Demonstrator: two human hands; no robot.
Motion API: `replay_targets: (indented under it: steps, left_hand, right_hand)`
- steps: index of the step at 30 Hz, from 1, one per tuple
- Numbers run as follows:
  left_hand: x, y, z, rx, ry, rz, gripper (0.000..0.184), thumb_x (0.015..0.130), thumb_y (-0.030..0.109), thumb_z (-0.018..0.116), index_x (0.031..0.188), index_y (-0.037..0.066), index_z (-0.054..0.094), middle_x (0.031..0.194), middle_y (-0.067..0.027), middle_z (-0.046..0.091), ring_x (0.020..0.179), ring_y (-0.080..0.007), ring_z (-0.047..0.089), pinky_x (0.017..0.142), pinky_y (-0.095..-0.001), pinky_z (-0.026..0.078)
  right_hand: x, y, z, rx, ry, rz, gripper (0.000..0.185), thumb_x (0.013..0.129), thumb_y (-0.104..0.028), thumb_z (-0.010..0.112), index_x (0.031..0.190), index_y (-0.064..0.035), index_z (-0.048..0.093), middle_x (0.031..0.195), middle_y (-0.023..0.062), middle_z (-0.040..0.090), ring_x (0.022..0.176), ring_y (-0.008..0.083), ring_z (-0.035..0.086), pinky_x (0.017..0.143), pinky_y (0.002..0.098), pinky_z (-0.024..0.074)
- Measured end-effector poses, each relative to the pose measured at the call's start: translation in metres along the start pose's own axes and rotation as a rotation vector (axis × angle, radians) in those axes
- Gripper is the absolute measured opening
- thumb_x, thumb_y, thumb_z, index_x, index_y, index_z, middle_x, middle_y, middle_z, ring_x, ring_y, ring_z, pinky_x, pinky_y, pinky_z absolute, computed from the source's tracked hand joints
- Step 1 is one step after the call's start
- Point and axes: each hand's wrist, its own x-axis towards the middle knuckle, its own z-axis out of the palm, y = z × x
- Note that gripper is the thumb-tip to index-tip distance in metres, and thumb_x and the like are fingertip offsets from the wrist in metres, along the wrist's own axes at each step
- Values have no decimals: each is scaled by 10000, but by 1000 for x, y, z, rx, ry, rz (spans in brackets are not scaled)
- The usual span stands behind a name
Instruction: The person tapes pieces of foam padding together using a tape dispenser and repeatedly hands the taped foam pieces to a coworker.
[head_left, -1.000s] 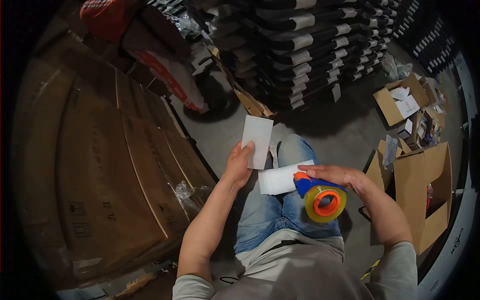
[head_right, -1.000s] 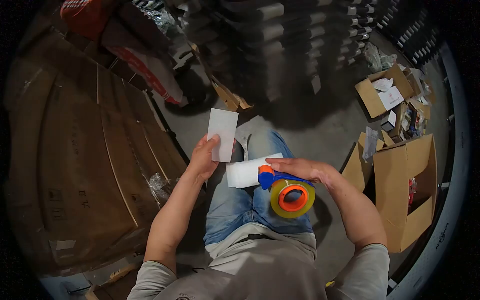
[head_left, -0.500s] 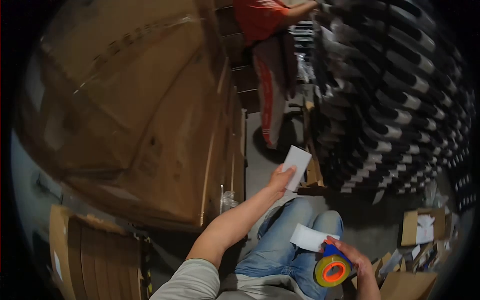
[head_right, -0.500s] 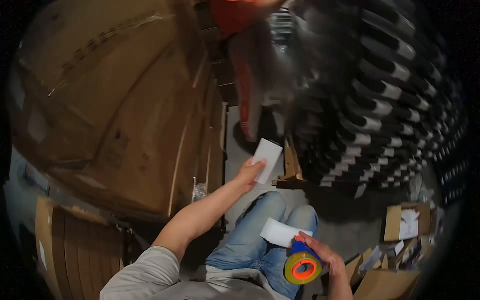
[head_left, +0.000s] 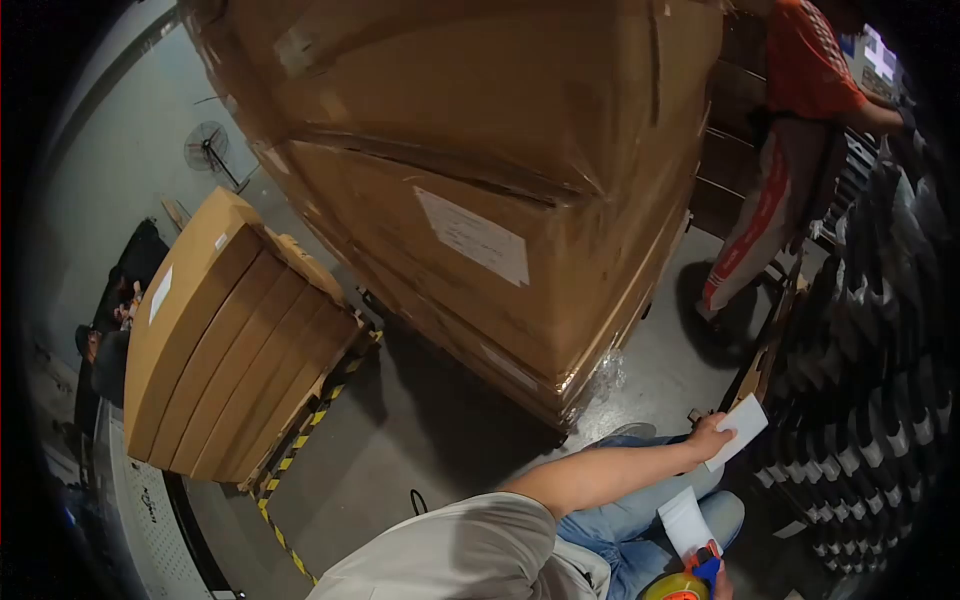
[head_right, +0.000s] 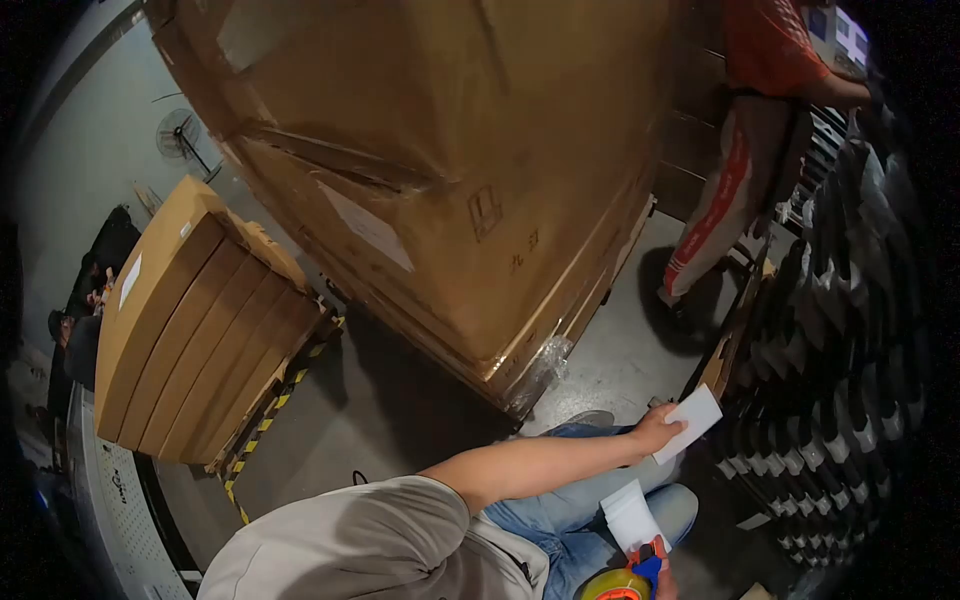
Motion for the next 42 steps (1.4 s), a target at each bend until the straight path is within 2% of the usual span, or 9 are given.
replay_targets:
  steps: [2,3,5,14,26,37,39,40,42]
  left_hand:
    - [-3,-12,5,21,254,57,421,988,220,685,1359,55,577,1164,-63,701,1055,-161,625,939,-333,512]
    - [-9,-9,-6,-9,92,-16,463,997,191,668,1419,39,549,1276,-117,672,1145,-211,625,1012,-365,502]
    - [-16,2,-13,-234,-36,-57,365,1022,103,600,1378,35,558,1246,-90,678,1079,-180,644,932,-337,536]
    - [-37,39,-17,-365,-32,-130,313,1028,83,591,1334,20,565,1215,-77,671,1072,-171,646,946,-318,521]
    - [-28,21,-31,-364,27,-146,307,1039,148,615,1327,51,576,1189,-68,690,1057,-190,661,948,-337,533]
    - [1,-2,-65,-289,-122,-104,437,1028,244,636,1404,62,510,1252,-84,635,1111,-232,635,952,-388,535]
    - [-4,4,-61,-290,-129,-112,453,1027,251,635,1417,62,502,1255,-87,634,1111,-235,635,950,-390,536]
    - [-4,6,-60,-294,-110,-108,469,1027,258,635,1429,62,495,1259,-91,633,1110,-238,636,948,-393,537]
    - [-2,5,-62,-292,-106,-122,480,1027,262,636,1439,65,488,1263,-93,632,1110,-238,636,948,-391,537]
  right_hand:
    - [-26,-28,62,81,98,-50,714,984,-512,668,1523,-76,499,1332,145,631,1151,251,659,1000,389,546]
    - [-40,-45,96,-17,228,76,730,990,-544,645,1528,-73,501,1278,135,657,1095,238,669,971,373,550]
    - [-61,-51,108,-171,92,-107,851,994,-591,612,1613,-67,356,1420,150,588,1205,236,629,1056,360,501]
    - [-67,-64,122,-167,55,-78,868,1016,-582,577,1648,-79,257,1454,160,589,1331,231,559,1155,353,417]
    - [-64,-50,110,-141,18,-92,697,1069,-478,542,1627,-111,343,1538,123,513,1369,225,516,1177,332,382]
    - [-37,-26,99,-283,79,-176,639,1079,-569,455,1616,-227,395,1497,8,548,1270,121,528,1095,274,423]
    - [-32,-26,94,-282,-31,-226,639,1111,-481,430,1637,-133,324,1625,64,417,1446,158,416,1214,294,293]
    - [-29,-25,96,-316,48,-233,680,1068,-588,470,1609,-181,403,1506,22,547,1303,131,522,1111,271,409]
    - [-28,-23,93,-331,55,-244,688,1066,-591,471,1608,-172,404,1500,25,552,1297,130,526,1104,271,415]
